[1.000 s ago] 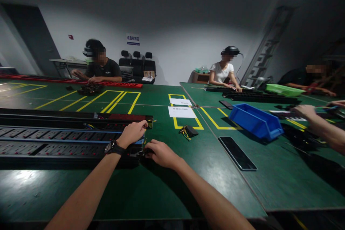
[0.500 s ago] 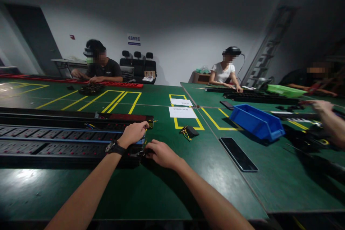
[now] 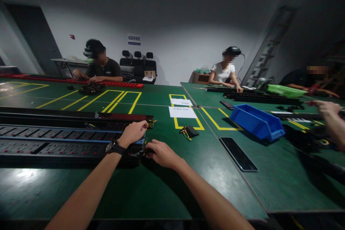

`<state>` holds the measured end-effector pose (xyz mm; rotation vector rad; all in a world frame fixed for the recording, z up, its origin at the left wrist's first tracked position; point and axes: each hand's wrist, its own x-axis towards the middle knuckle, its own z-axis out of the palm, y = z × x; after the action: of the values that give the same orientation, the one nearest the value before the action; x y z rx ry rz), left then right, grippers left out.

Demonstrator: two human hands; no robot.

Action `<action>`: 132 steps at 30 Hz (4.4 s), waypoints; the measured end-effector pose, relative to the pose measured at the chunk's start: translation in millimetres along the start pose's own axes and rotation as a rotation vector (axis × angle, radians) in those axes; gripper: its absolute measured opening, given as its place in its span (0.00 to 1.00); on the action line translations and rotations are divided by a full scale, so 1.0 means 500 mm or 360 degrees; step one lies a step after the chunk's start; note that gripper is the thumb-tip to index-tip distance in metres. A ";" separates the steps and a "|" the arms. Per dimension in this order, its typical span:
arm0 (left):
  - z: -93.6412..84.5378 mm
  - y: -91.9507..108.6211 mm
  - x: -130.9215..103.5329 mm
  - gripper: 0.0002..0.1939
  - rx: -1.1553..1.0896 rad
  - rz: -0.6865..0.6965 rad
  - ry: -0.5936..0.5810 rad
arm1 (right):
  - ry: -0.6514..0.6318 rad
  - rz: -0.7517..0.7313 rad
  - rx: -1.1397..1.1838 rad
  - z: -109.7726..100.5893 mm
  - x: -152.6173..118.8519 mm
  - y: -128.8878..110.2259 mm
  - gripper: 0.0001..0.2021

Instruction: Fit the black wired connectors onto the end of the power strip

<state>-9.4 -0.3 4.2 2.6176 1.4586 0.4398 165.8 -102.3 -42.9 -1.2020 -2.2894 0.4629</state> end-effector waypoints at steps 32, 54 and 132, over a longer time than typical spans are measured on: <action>0.005 -0.004 0.001 0.18 -0.0090 0.0011 0.0018 | -0.0008 0.0005 0.0010 -0.001 -0.001 0.002 0.12; 0.006 -0.008 0.004 0.21 0.0098 -0.0037 -0.0035 | 0.0830 0.0899 -0.0660 -0.157 -0.059 0.200 0.13; -0.002 0.047 -0.024 0.12 -0.0711 0.0516 -0.0018 | 0.0617 0.0727 0.1795 -0.046 0.010 0.042 0.21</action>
<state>3.7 -22.9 8.3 2.4716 0.8068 0.6894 190.6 -84.9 -33.5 -1.0204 -1.0557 1.3112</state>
